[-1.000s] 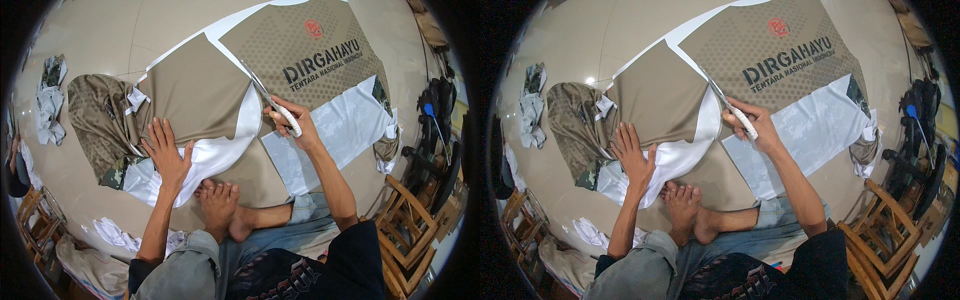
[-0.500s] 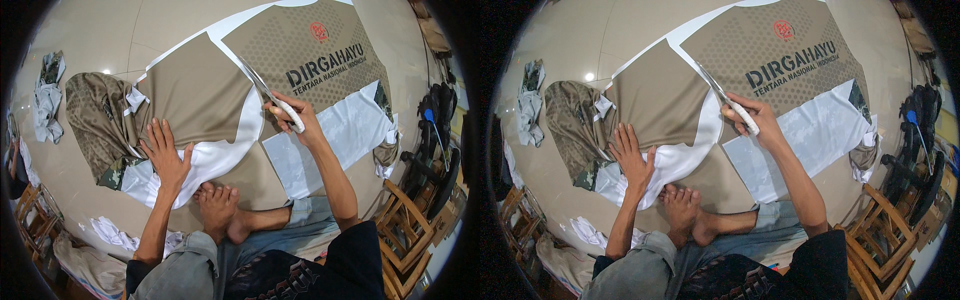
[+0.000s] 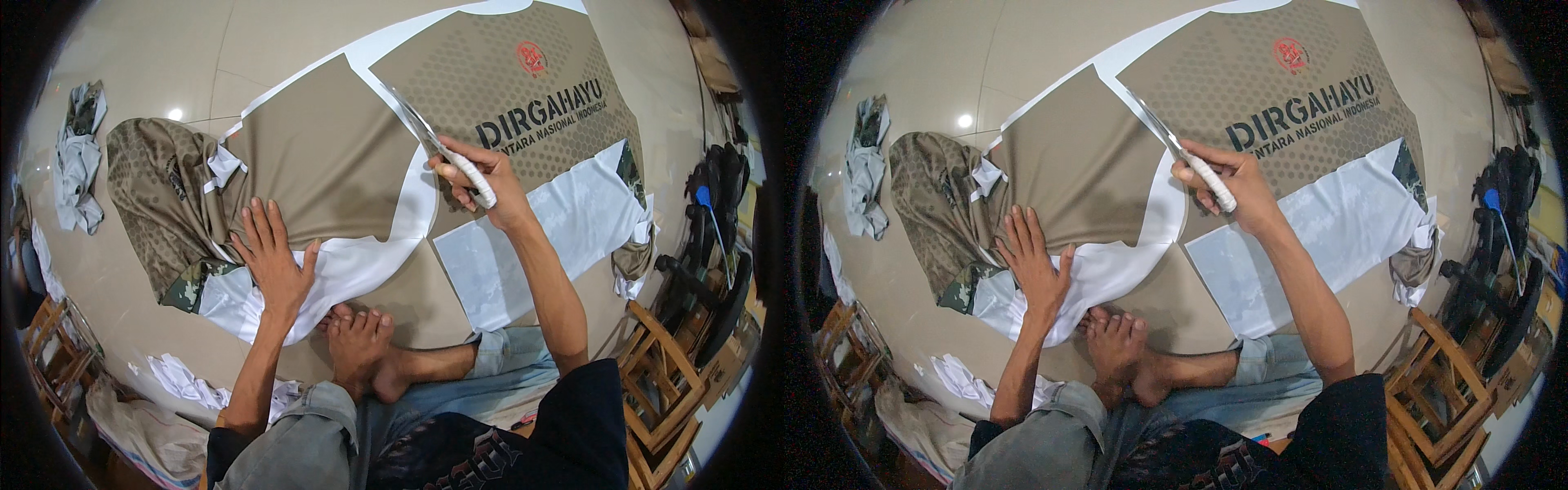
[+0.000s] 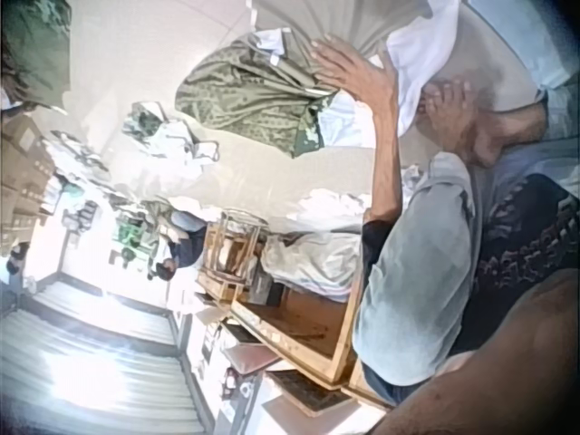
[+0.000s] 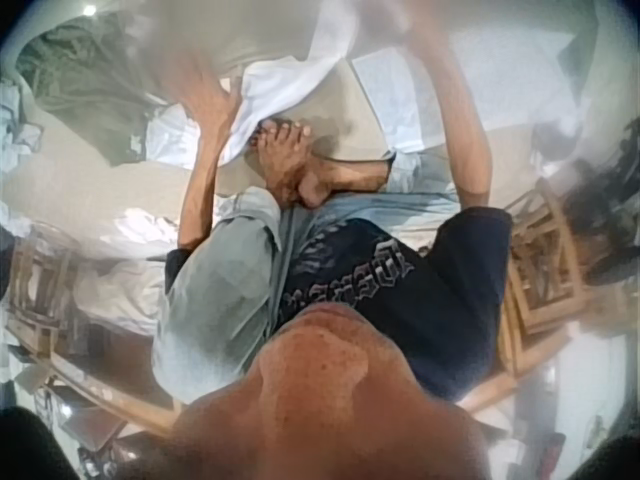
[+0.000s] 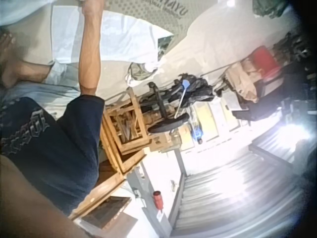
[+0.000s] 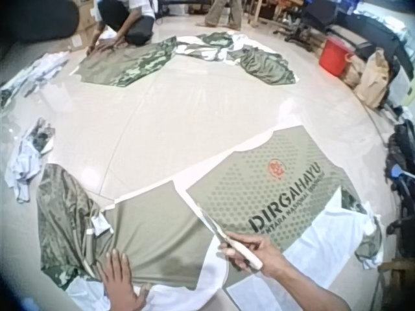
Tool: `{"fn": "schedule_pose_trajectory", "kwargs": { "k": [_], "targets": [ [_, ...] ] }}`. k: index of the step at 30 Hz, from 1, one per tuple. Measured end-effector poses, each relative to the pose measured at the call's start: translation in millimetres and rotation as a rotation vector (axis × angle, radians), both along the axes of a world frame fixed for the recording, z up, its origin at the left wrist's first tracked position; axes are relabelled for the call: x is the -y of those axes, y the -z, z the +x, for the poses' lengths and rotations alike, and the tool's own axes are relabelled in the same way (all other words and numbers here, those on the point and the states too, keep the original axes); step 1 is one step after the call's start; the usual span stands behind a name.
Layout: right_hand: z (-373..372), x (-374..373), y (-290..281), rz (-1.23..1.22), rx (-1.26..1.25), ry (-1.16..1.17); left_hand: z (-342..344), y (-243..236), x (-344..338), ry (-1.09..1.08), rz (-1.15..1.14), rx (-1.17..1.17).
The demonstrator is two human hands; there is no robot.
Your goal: The person sits on the floor and uses scissors to cut a large piece of white fabric that is layered over a camouflage-patterned shirt. They follow the contours of the shirt to cut the fabric into a matching shape, then set the cut piece aside.
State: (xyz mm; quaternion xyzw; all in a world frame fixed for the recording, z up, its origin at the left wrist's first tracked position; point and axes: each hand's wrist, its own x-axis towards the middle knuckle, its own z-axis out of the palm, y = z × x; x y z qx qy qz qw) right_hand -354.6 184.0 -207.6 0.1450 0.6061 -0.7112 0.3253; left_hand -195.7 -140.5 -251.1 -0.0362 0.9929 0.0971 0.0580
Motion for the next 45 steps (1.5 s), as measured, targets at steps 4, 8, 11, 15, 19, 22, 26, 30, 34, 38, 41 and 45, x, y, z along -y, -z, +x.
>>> {"fn": "schedule_pose_trajectory", "kwargs": {
  "k": [4,8,11,15,19,22,26,30,34,38,41,45],
  "targets": [
    [-16.8,7.8,0.2,0.000,-0.011,-0.006,-2.0,-4.0,-0.8,-0.009,0.011,0.017],
    [-28.5,15.8,-1.2,0.027,-0.003,-0.039,-2.3,-5.0,-1.2,-0.009,0.006,0.017],
    [-31.1,18.7,0.3,0.039,-0.001,-0.025,-3.0,-6.9,-0.8,-0.014,-0.002,0.031],
    [-31.9,20.7,1.3,0.023,-0.012,-0.036,-2.8,-6.4,0.4,-0.009,-0.002,0.042],
    [-40.3,24.9,-0.4,0.003,-0.027,-0.032,-5.7,-11.4,-0.9,-0.020,0.017,0.068],
    [-49.8,33.3,0.5,0.004,-0.041,-0.043,-6.1,-12.1,0.2,-0.025,0.039,0.077],
    [-59.9,42.2,4.6,-0.015,-0.047,-0.036,-7.4,-12.8,1.2,-0.024,0.051,0.087],
    [-64.4,50.9,2.5,-0.010,-0.040,-0.041,-5.2,-11.4,2.9,-0.025,0.044,0.093],
    [-65.1,58.5,0.3,0.005,-0.018,-0.035,-1.1,-10.3,6.6,-0.030,0.071,0.096],
    [-71.1,59.9,0.6,0.044,-0.010,-0.039,-1.1,-12.3,8.1,-0.136,0.085,0.090],
    [-66.4,59.4,-3.3,-0.050,-0.086,0.024,-1.0,-3.9,21.4,-0.415,0.224,0.005],
    [-18.4,42.2,-25.8,-0.024,-0.235,0.202,18.9,25.4,97.5,-0.869,0.252,-0.017]
  ]
}}
